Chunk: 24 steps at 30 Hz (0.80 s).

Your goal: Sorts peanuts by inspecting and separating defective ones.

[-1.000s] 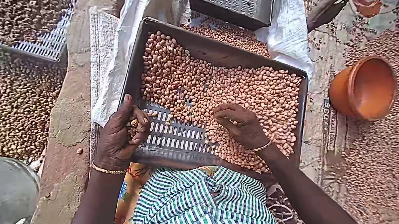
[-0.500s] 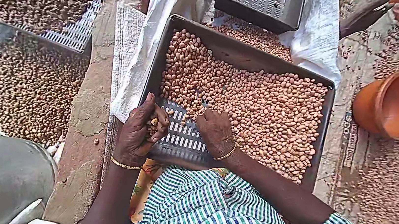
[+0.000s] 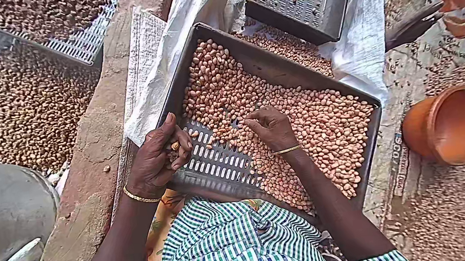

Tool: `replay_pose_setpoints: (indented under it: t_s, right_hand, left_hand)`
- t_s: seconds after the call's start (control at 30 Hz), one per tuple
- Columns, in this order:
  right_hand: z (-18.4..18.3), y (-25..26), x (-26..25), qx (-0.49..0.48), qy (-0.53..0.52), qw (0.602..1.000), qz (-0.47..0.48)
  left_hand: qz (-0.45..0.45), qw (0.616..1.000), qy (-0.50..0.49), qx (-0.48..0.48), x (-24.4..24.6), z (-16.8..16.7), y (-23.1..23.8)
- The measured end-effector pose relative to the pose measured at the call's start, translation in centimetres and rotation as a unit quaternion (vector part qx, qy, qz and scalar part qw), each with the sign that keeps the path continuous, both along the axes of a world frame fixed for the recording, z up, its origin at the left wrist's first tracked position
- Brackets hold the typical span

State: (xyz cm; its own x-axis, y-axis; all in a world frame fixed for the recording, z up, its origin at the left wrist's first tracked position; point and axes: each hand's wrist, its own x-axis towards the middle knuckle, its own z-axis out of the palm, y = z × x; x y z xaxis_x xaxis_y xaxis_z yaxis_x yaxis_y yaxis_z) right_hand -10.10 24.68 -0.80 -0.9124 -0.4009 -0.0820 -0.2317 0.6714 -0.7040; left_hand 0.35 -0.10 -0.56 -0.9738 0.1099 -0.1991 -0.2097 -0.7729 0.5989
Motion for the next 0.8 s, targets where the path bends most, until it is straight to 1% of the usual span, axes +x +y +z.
replay_pose_setpoints:
  t_s: [0.03,0.07,0.1,0.17,0.2,0.23,0.27,0.3,0.33,0.37,0.4,0.43,0.47,0.5,0.53,0.57,0.6,0.63,0.67,0.7,0.73,0.77,0.8]
  right_hand:
    - [-0.1,-0.8,0.2,0.082,0.045,0.995,0.023]
    - [-0.4,-1.5,0.5,0.144,0.076,0.986,0.039]
    - [-0.3,-2.2,0.8,0.203,0.079,0.975,0.044]
    - [0.9,-3.3,0.8,0.297,0.018,0.953,0.049]
    - [1.3,-3.3,0.4,0.306,-0.007,0.951,0.054]
    - [1.3,-2.8,-0.1,0.274,-0.014,0.96,0.061]
    - [1.1,-1.6,-0.4,0.193,0.003,0.98,0.058]
    - [0.5,-0.3,-0.7,0.057,0.01,0.998,0.028]
    - [-0.1,0.6,-1.1,-0.111,-0.033,0.993,-0.019]
    - [-0.5,1.1,-1.3,-0.274,-0.108,0.953,-0.067]
    - [-0.7,1.5,-1.4,-0.349,-0.159,0.92,-0.081]
    - [-0.9,1.9,-1.6,-0.353,-0.169,0.917,-0.076]
    - [-0.9,1.7,-1.9,-0.308,-0.143,0.938,-0.074]
    - [-0.4,1.0,-2.2,-0.213,-0.095,0.97,-0.065]
    - [0.1,0.1,-2.1,-0.084,-0.037,0.995,-0.042]
    - [0.4,-0.9,-1.9,0.032,0.017,0.999,-0.011]
    - [0.3,-1.7,-1.9,0.117,0.046,0.992,0.02]
    - [0.0,-2.3,-1.9,0.172,0.05,0.983,0.041]
    - [-0.2,-2.5,-1.9,0.19,0.056,0.979,0.054]
    - [-0.4,-2.3,-2.1,0.175,0.062,0.981,0.058]
    - [-0.6,-1.7,-2.3,0.125,0.067,0.989,0.049]
    - [-0.9,-0.7,-2.5,0.026,0.054,0.998,0.017]
    - [-1.1,0.3,-2.6,-0.113,-0.007,0.993,-0.031]
  left_hand:
    - [0.003,1.0,-0.001,0.001,0.0,0.0,-0.1]
    - [0.006,1.0,-0.001,0.002,0.1,-0.1,-0.2]
    - [0.009,1.0,0.0,0.0,0.1,-0.1,-0.2]
    - [0.013,1.0,-0.005,0.001,0.1,-0.1,-0.2]
    - [0.014,1.0,-0.006,0.004,0.0,-0.1,-0.2]
    - [0.014,1.0,-0.005,0.006,0.0,-0.1,-0.2]
    - [0.01,1.0,-0.003,0.008,0.0,-0.1,-0.2]
    - [0.006,1.0,0.002,0.011,0.0,-0.2,-0.2]
    - [0.005,1.0,0.008,0.014,0.0,-0.3,-0.3]
    - [0.008,1.0,0.011,0.015,0.1,-0.3,-0.4]
    - [0.011,1.0,0.011,0.013,0.2,-0.3,-0.4]
    - [0.009,1.0,0.011,0.012,0.2,-0.3,-0.4]
    - [0.003,1.0,0.011,0.013,0.0,-0.2,-0.3]
    - [0.002,1.0,0.01,0.013,-0.2,-0.1,-0.2]
    - [0.003,1.0,0.004,0.014,-0.2,0.0,-0.2]
    - [0.003,1.0,-0.003,0.014,-0.1,0.0,-0.2]
    - [0.005,1.0,-0.008,0.014,-0.1,0.1,-0.3]
    - [0.01,1.0,-0.013,0.014,-0.1,0.1,-0.3]
    - [0.014,1.0,-0.016,0.014,0.0,0.0,-0.3]
    - [0.016,1.0,-0.016,0.017,0.0,0.1,-0.3]
    - [0.016,1.0,-0.015,0.019,0.0,0.1,-0.3]
    - [0.013,1.0,-0.013,0.023,-0.1,0.0,-0.3]
    - [0.01,1.0,-0.009,0.027,-0.1,0.0,-0.3]
